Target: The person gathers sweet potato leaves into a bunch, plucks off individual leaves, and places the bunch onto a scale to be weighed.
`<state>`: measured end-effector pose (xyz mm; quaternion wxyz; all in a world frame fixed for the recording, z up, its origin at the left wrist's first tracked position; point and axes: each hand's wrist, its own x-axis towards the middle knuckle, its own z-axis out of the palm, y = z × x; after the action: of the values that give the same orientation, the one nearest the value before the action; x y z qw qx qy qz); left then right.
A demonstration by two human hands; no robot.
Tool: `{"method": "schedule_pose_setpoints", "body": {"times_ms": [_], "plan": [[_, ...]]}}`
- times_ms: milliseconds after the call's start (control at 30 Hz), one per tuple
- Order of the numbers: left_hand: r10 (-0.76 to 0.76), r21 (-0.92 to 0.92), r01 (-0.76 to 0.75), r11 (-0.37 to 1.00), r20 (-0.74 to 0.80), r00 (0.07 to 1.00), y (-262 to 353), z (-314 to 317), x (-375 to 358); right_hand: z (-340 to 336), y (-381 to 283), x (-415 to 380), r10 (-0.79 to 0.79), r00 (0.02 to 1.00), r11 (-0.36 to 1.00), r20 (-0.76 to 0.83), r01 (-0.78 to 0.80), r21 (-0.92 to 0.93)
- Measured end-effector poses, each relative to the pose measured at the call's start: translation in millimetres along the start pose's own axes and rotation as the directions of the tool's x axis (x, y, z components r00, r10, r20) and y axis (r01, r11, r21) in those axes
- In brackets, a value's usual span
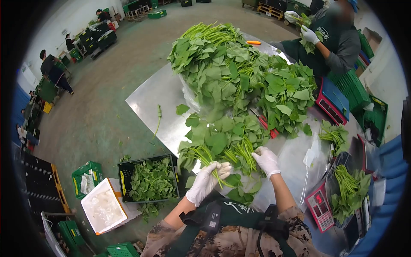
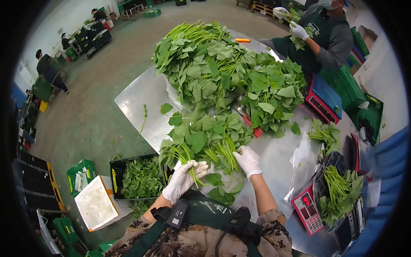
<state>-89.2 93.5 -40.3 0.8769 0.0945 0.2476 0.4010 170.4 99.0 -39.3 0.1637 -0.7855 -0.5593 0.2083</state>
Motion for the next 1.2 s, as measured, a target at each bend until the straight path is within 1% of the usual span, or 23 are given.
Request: {"method": "schedule_pose_setpoints", "body": {"times_ms": [67,100,133,167,200,233,333,367,467,500,567,600,633,700,733,767,867,900,967,1000,1033,1133,1200], "plan": [[-0.021,-0.008,0.020,1.000,-0.062,0.998,2,7,-4,4,7,8,0.048,0.992,0.999,0.117,-0.046,-0.022],[-0.032,-0.014,0.031,0.999,-0.093,0.995,4,11,-7,4,11,9,0.050,0.992,0.994,0.118,-0.061,0.088],[-0.038,-0.052,0.032,0.998,-0.112,0.993,5,13,-8,-2,12,11,0.058,0.986,0.951,0.155,-0.102,0.292],[-0.049,-0.089,0.037,0.995,-0.131,0.990,6,16,-9,-12,10,10,0.061,0.979,0.864,0.194,-0.149,0.481],[-0.063,-0.125,0.045,0.991,-0.149,0.987,7,18,-10,-24,7,7,0.059,0.971,0.736,0.232,-0.199,0.647],[-0.081,-0.160,0.054,0.986,-0.165,0.983,7,19,-9,-46,-7,0,0.007,0.978,0.609,0.211,-0.171,0.774],[-0.075,-0.287,0.090,0.954,0.062,0.995,10,18,-9,-63,-4,-2,-0.014,0.990,0.534,0.141,-0.112,0.838],[-0.108,-0.260,0.105,0.960,0.003,0.994,12,27,-10,-62,-7,-6,0.024,0.974,0.661,0.223,-0.183,0.728],[-0.127,-0.161,0.138,0.977,0.080,0.989,17,39,-11,-66,-2,-12,0.024,0.971,0.564,0.237,-0.209,0.799],[-0.098,-0.122,0.107,0.987,0.081,0.992,16,42,-11,-67,8,-7,0.010,0.991,0.402,0.137,-0.129,0.906],[-0.051,-0.037,0.054,0.998,0.072,0.996,15,46,-13,-68,7,-7,-0.006,0.999,0.202,-0.043,0.043,0.978],[-0.030,0.013,0.029,0.999,0.075,0.997,16,49,-12,-69,6,-7,0.003,0.990,0.095,-0.140,0.140,0.986],[0.004,0.069,-0.009,0.998,0.070,0.998,16,52,-11,-70,1,-10,-0.067,0.991,0.167,-0.115,0.124,0.978],[0.077,0.171,-0.088,0.981,0.068,0.995,13,57,-11,-64,-1,-15,-0.099,0.994,0.190,-0.043,0.061,0.980],[0.089,0.187,-0.102,0.977,0.079,0.993,12,60,-9,-62,-4,-16,-0.119,0.993,0.208,0.001,0.024,0.978],[0.103,0.200,-0.118,0.973,0.084,0.991,12,61,-9,-64,-17,-19,-0.090,0.994,0.425,0.058,-0.014,0.905],[0.117,0.261,-0.134,0.956,0.079,0.990,14,63,-11,-60,-15,-16,-0.108,0.952,0.610,0.286,-0.164,0.775],[0.125,0.280,-0.141,0.950,0.074,0.989,15,66,-13,-66,-9,-15,-0.095,0.969,0.571,0.228,-0.135,0.810],[0.133,0.280,-0.149,0.948,0.073,0.988,12,62,-14,-68,-10,-16,-0.194,0.975,0.258,0.110,-0.057,0.965],[0.134,0.290,-0.149,0.945,0.072,0.988,11,60,-13,-70,-12,-16,-0.225,0.974,0.081,0.035,-0.017,0.997],[0.133,0.302,-0.149,0.942,0.073,0.988,9,59,-12,-71,-21,-21,-0.267,0.963,0.006,0.038,-0.038,0.999],[0.135,0.303,-0.155,0.940,0.084,0.987,6,59,-8,-62,-28,-27,-0.281,0.959,-0.056,0.038,-0.056,0.997],[0.151,0.307,-0.170,0.936,0.085,0.985,4,61,-7,-62,-41,-33,-0.271,0.962,0.001,0.041,-0.043,0.999]]}}
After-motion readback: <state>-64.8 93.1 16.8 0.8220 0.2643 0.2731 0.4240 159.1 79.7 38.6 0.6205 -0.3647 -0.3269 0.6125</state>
